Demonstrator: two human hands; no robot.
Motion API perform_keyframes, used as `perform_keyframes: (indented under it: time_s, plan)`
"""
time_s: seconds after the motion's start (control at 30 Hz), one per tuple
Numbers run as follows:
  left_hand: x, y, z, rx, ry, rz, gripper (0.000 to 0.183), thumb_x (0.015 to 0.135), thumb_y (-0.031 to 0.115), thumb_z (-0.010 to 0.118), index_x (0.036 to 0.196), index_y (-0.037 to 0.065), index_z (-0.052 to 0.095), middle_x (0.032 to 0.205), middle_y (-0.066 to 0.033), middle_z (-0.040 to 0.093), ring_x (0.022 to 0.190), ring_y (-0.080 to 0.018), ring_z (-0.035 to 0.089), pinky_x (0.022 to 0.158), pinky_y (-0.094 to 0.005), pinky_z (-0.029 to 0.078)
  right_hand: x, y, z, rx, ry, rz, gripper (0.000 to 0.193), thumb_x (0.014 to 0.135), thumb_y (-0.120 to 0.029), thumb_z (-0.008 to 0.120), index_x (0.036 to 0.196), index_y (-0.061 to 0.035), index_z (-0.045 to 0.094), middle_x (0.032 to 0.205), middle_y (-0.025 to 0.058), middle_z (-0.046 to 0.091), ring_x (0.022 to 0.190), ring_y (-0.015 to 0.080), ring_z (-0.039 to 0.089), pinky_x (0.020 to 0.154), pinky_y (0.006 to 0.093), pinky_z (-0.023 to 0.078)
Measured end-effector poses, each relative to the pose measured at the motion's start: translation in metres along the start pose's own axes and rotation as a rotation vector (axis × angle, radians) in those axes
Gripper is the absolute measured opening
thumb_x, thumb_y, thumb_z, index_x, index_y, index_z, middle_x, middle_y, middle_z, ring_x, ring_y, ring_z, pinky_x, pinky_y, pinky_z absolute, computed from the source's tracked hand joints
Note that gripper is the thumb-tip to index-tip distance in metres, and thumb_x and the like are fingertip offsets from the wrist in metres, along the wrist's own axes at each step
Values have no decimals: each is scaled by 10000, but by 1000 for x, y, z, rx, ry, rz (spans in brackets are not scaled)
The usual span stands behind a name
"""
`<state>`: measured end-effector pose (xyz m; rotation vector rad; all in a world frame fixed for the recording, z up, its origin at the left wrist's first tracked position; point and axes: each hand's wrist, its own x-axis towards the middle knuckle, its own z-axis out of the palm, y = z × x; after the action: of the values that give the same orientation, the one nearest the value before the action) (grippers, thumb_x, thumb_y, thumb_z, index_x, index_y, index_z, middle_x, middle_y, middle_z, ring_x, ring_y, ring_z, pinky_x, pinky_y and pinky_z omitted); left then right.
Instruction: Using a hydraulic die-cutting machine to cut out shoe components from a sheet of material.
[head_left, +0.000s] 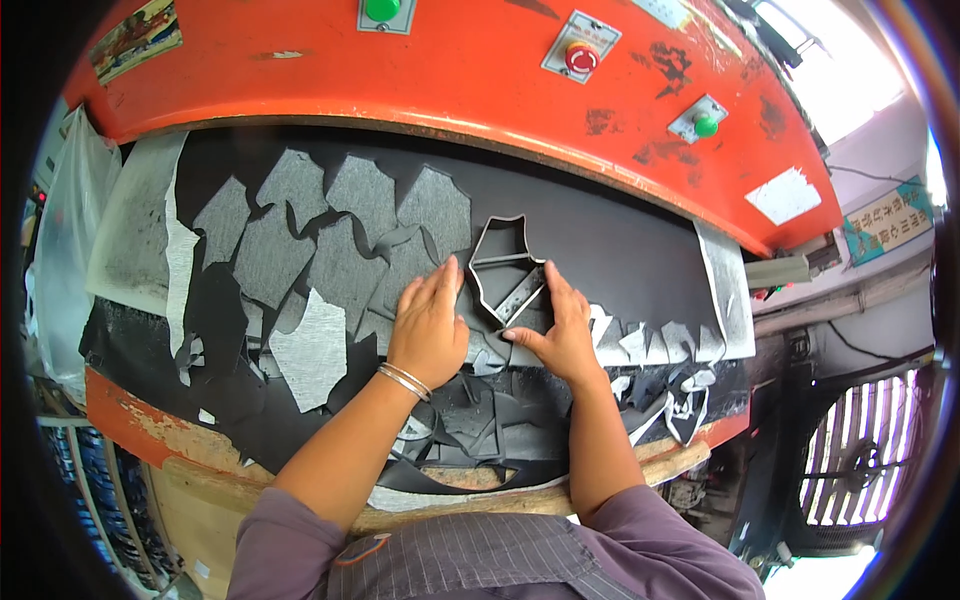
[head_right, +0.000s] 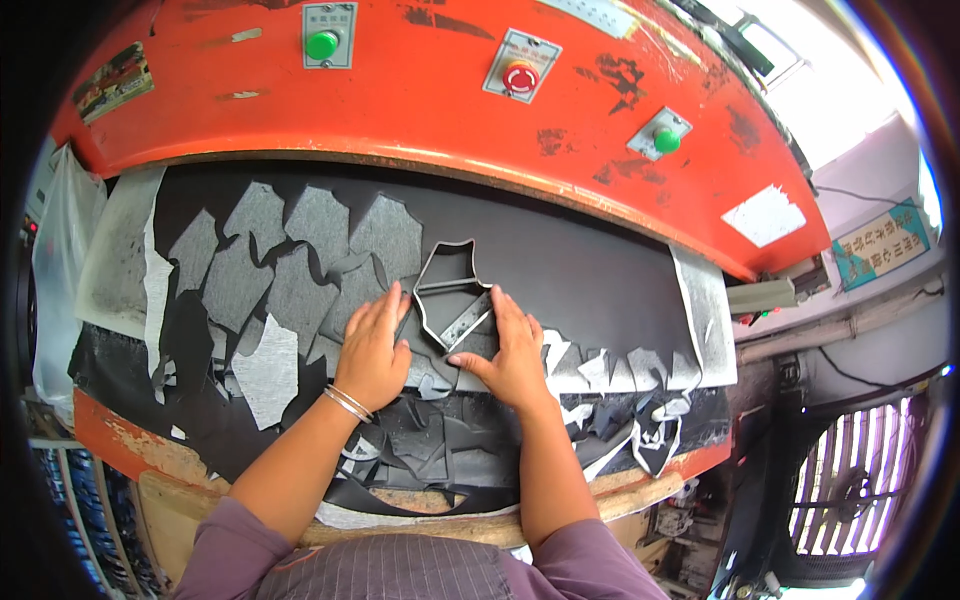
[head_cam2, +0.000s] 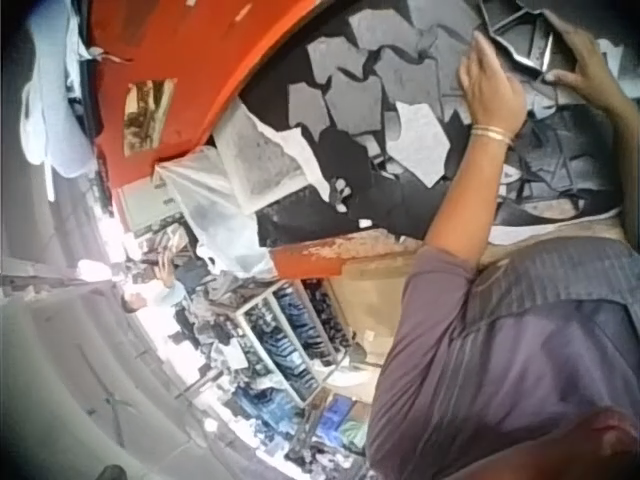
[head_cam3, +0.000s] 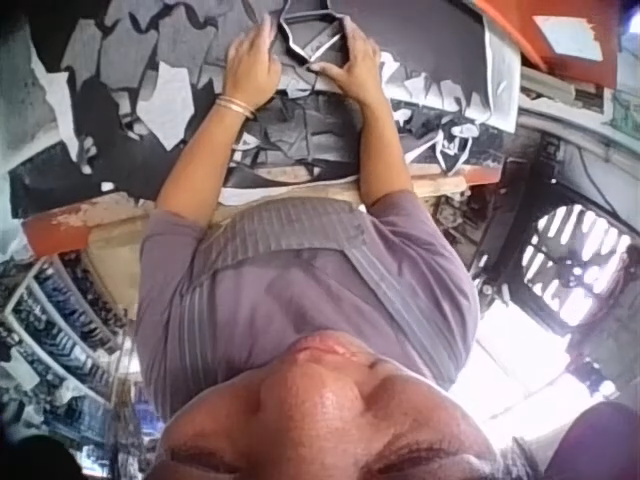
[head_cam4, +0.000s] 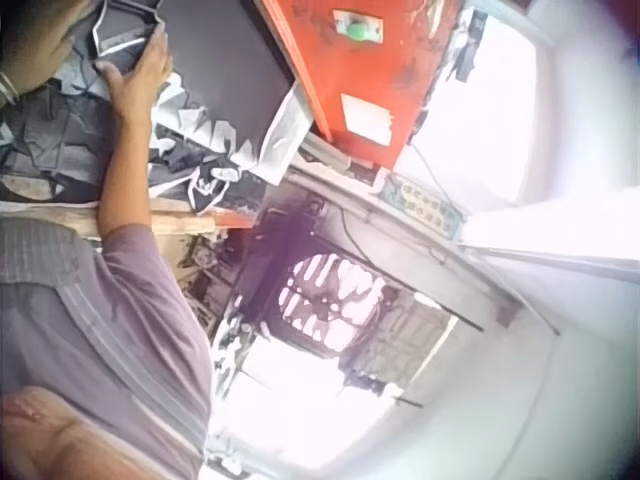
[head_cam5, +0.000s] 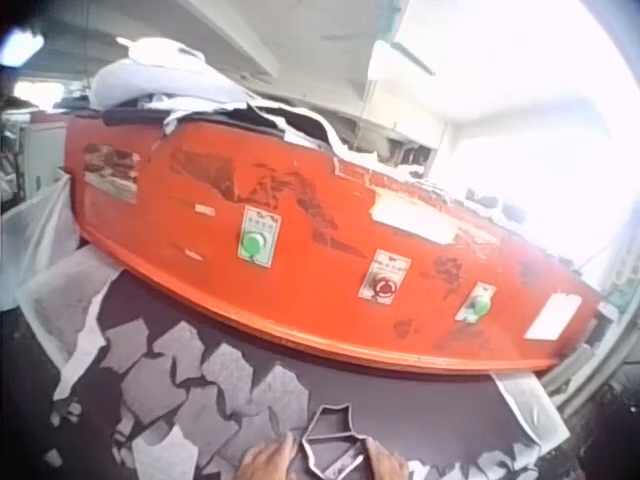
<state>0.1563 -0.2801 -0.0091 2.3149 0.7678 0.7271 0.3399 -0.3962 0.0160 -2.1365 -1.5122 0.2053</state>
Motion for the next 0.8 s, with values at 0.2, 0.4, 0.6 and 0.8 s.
perform_keyframes:
  time_s: [0.2,0.4,0.6,0.8]
  plan:
    - [7,-2,-11,35,-18,28,702,778,105,539,1408,-69,284,1329,-151,543,1298,-277,433,1134,-447,210,12,4,-1,60,24,5,820,745,-309,767,1419,-46,379,1379,200,480,1327,331,406,1104,479,231]
    - [4,7,-11,-24,-65,-11,683,765,119,561,1382,-55,325,1338,-129,543,1287,-278,444,1134,-445,212,26,24,-18,74,-53,-74,771,776,-231,738,1436,-82,368,1387,203,469,1339,325,394,1120,469,212]
    - [4,17,-4,-12,-54,-21,719,756,144,596,1389,-52,317,1345,-125,538,1297,-271,433,1131,-452,214,33,28,-32,90,-164,-156,830,749,-274,750,1456,-112,346,1432,215,418,1390,336,317,1140,496,142]
    - [2,14,-6,-29,-9,-7,688,755,121,611,1377,-11,346,1320,-125,560,1291,-290,438,1121,-470,216,27,17,-16,64,-42,-128,789,594,-402,847,1251,-90,543,1399,268,429,1384,364,322,1125,517,187]
